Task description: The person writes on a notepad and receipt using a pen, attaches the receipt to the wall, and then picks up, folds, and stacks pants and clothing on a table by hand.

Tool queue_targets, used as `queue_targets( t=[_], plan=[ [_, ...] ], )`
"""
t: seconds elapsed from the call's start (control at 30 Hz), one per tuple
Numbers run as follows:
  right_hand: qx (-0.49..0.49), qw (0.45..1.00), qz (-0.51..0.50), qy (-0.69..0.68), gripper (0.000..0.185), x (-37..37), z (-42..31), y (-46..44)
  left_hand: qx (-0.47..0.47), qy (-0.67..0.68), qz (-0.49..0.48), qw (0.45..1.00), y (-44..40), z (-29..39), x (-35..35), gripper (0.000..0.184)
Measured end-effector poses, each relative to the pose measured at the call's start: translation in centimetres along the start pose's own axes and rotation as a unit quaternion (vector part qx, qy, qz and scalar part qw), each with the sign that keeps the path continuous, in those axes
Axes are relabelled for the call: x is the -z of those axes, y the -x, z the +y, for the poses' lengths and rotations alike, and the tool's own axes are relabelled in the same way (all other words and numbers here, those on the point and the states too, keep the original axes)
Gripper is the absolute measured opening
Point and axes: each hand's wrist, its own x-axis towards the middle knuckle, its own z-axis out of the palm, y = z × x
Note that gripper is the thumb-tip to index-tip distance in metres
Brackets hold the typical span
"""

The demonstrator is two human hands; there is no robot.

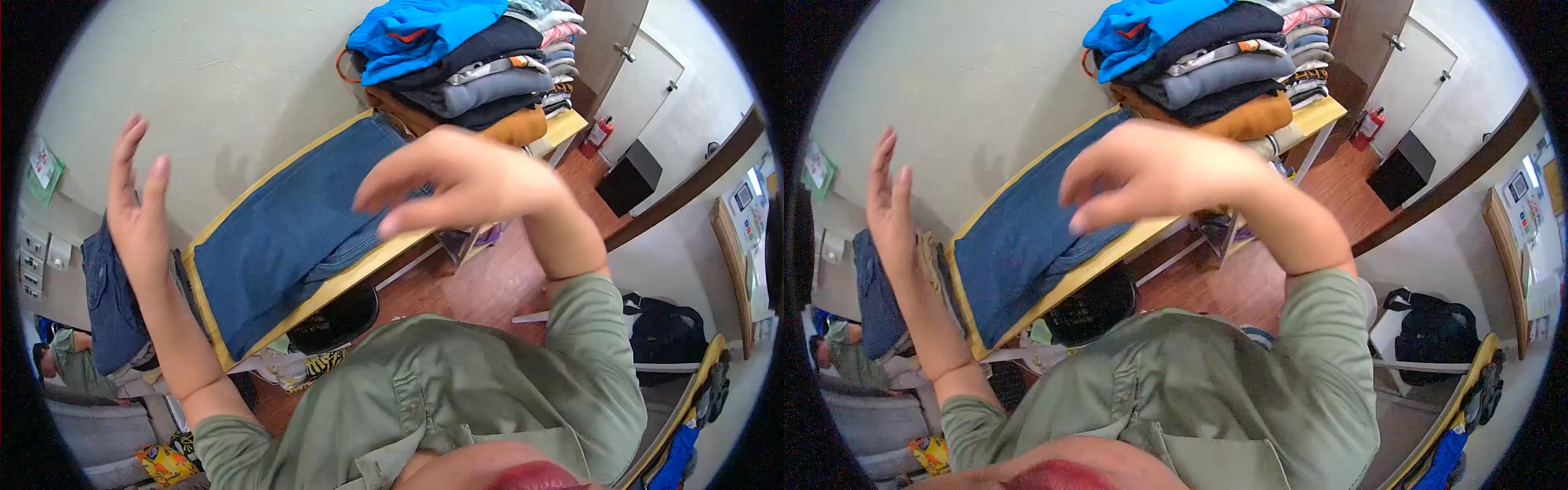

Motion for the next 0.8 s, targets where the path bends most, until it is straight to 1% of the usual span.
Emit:
queue_targets(
  t=[0.03, 0.07, 0.1, 0.13, 0.17, 0.2, 0.23, 0.27, 0.3, 0.33, 0.37, 0.4, 0.43, 0.47, 0.5, 0.53, 0.57, 0.6, 0.63, 0.7, 0.73, 0.77, 0.8],
  plan=[
    [-0.016, 0.999, 0.048, -0.003, 0.032, 1.7, -0.1, 1.5, 0.005, 0.037, -0.021, 0.999, -0.4, 0.2, -1.4, 0.039],
    [-0.019, 0.993, 0.111, 0.033, 0.031, 3.5, 0.1, 2.7, 0.009, 0.074, -0.042, 0.996, -0.7, 0.4, -2.7, 0.039],
    [-0.032, 0.987, 0.153, 0.032, 0.030, 5.8, -0.1, 4.0, 0.006, 0.079, -0.040, 0.996, -1.2, 0.8, -3.9, 0.039],
    [-0.021, 0.977, 0.202, 0.063, 0.023, 8.1, 0.0, 5.3, -0.010, 0.086, -0.058, 0.995, -1.6, 1.3, -5.1, 0.039],
    [-0.042, 0.956, 0.276, 0.089, 0.025, 9.9, -0.2, 6.8, -0.027, 0.095, -0.076, 0.992, -2.0, 1.7, -6.2, 0.040],
    [-0.039, 0.940, 0.340, 0.006, 0.027, 12.4, 0.6, 8.3, -0.039, 0.102, -0.080, 0.991, -2.5, 2.1, -7.1, 0.039],
    [-0.058, 0.893, 0.446, 0.014, 0.029, 13.3, 0.0, 9.4, -0.045, 0.107, -0.080, 0.990, -2.9, 2.9, -7.6, 0.039],
    [-0.053, 0.843, 0.529, -0.084, 0.031, 14.5, -0.5, 10.2, -0.056, 0.096, -0.080, 0.991, -3.3, 3.9, -8.1, 0.039],
    [-0.098, 0.803, 0.587, -0.031, 0.030, 15.7, -0.9, 11.2, -0.067, 0.086, -0.080, 0.991, -3.9, 4.6, -8.4, 0.039],
    [-0.093, 0.792, 0.604, 0.008, 0.029, 18.2, 0.5, 13.3, -0.095, 0.099, -0.085, 0.987, -5.0, 4.9, -8.8, 0.040],
    [-0.089, 0.778, 0.619, 0.047, 0.031, 20.6, 2.1, 15.2, -0.102, 0.104, -0.088, 0.985, -6.0, 5.2, -9.1, 0.040],
    [-0.091, 0.774, 0.625, 0.049, 0.031, 21.7, 2.3, 16.0, -0.141, 0.109, -0.091, 0.980, -7.0, 5.4, -9.4, 0.040],
    [-0.133, 0.766, 0.613, 0.141, 0.030, 22.2, 2.2, 16.2, -0.179, 0.112, -0.093, 0.973, -7.7, 5.5, -9.8, 0.041],
    [-0.175, 0.752, 0.591, 0.232, 0.029, 22.6, 2.5, 16.4, -0.181, 0.114, -0.094, 0.972, -8.2, 5.7, -10.3, 0.041],
    [-0.176, 0.752, 0.591, 0.233, 0.029, 22.8, 3.0, 16.5, -0.214, 0.108, -0.087, 0.967, -8.5, 6.2, -10.9, 0.039],
    [-0.185, 0.771, 0.562, 0.235, 0.029, 22.9, 3.1, 15.8, -0.246, 0.101, -0.078, 0.961, -8.7, 6.6, -11.8, 0.037],
    [-0.193, 0.790, 0.532, 0.236, 0.030, 23.3, 3.4, 15.3, -0.242, 0.100, -0.074, 0.962, -8.8, 6.8, -12.7, 0.037],
    [-0.190, 0.793, 0.529, 0.235, 0.030, 24.3, 4.0, 14.9, -0.223, 0.111, -0.094, 0.964, -8.9, 7.2, -13.8, 0.038],
    [-0.186, 0.808, 0.494, 0.262, 0.032, 25.5, 5.0, 14.6, -0.202, 0.120, -0.116, 0.965, -9.0, 7.7, -14.8, 0.040],
    [-0.169, 0.836, 0.417, 0.313, 0.036, 28.4, 7.6, 13.8, -0.198, 0.093, -0.126, 0.968, -9.8, 9.4, -16.6, 0.039],
    [-0.162, 0.843, 0.410, 0.310, 0.036, 30.1, 9.1, 13.3, -0.195, 0.073, -0.136, 0.969, -10.1, 10.5, -17.5, 0.038],
    [-0.120, 0.831, 0.336, 0.427, 0.040, 31.6, 10.6, 12.7, -0.184, 0.063, -0.133, 0.972, -9.7, 12.4, -18.8, 0.038],
    [-0.069, 0.800, 0.257, 0.538, 0.043, 33.3, 11.9, 12.1, -0.136, -0.026, -0.083, 0.987, -9.4, 15.0, -20.5, 0.035]
  ],
)
